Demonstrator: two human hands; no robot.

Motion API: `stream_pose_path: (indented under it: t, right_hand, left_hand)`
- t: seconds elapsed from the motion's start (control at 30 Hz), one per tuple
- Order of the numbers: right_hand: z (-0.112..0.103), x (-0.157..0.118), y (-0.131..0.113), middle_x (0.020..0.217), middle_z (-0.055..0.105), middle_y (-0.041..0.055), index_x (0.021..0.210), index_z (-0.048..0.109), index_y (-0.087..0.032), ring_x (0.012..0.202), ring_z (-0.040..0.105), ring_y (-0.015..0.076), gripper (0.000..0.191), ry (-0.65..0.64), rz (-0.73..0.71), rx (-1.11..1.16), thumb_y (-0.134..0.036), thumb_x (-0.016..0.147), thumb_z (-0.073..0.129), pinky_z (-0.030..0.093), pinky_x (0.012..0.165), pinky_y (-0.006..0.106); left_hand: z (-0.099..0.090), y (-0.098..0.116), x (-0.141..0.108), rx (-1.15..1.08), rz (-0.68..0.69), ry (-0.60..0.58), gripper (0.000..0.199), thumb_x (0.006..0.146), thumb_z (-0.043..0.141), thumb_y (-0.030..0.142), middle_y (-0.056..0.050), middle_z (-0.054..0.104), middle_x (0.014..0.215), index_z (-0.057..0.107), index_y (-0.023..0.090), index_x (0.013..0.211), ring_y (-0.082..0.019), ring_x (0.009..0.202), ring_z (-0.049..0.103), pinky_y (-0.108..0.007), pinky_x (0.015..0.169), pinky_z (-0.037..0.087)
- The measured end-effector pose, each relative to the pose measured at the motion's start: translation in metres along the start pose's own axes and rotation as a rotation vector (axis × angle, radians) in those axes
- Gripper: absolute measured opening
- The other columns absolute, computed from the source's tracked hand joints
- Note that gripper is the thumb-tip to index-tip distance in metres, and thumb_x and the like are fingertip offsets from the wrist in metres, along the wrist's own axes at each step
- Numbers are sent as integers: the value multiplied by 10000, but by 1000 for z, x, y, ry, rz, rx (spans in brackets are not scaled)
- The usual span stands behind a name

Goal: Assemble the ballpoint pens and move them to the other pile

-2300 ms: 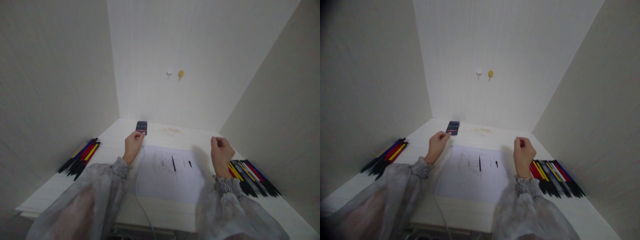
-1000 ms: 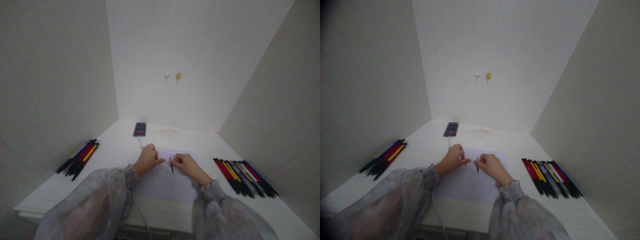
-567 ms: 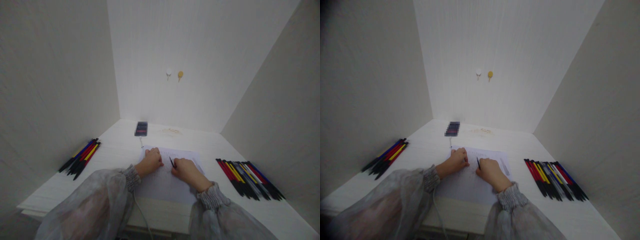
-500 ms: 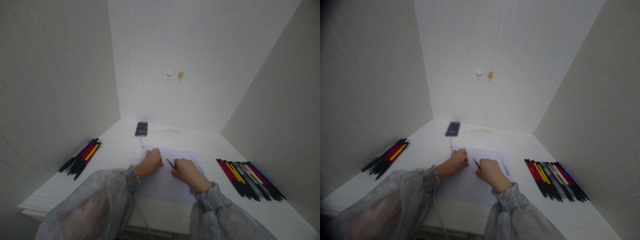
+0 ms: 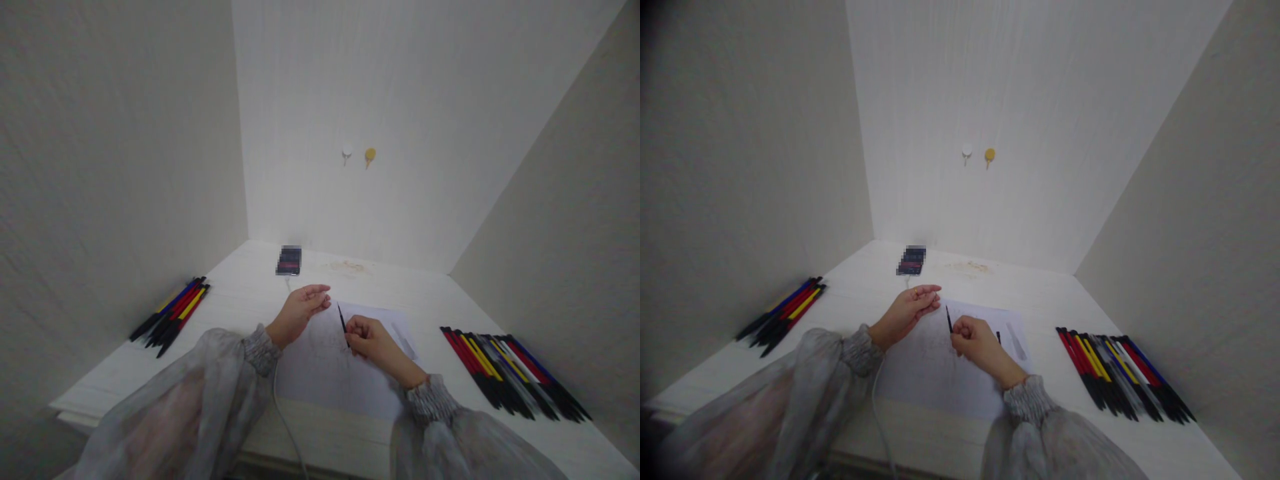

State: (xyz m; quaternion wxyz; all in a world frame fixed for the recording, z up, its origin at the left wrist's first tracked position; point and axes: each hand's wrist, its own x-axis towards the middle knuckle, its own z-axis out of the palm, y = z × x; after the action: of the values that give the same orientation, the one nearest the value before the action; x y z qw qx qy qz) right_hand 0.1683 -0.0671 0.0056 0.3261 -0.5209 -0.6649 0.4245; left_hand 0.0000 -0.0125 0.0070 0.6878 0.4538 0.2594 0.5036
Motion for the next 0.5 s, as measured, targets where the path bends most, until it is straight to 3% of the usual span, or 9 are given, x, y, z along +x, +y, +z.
stream_pose_path:
  t: [0.17,0.5]
  right_hand:
    - [5,0,1,413,463,-71,644,440,-169,315,348,31,67,-31,15,71,-216,652,488,255,328,144]
    - [7,1,3,420,465,-72,636,437,-169,318,354,31,52,-47,20,58,-191,645,484,266,320,142]
  left_hand:
    - [3,-3,-2,-92,-38,-8,270,668,630,198,-46,604,762,566,102,913,-103,741,572,-291,829,413]
    - [8,-4,-5,-74,-80,1,243,632,659,224,-55,615,739,570,96,818,-134,728,597,-290,772,431]
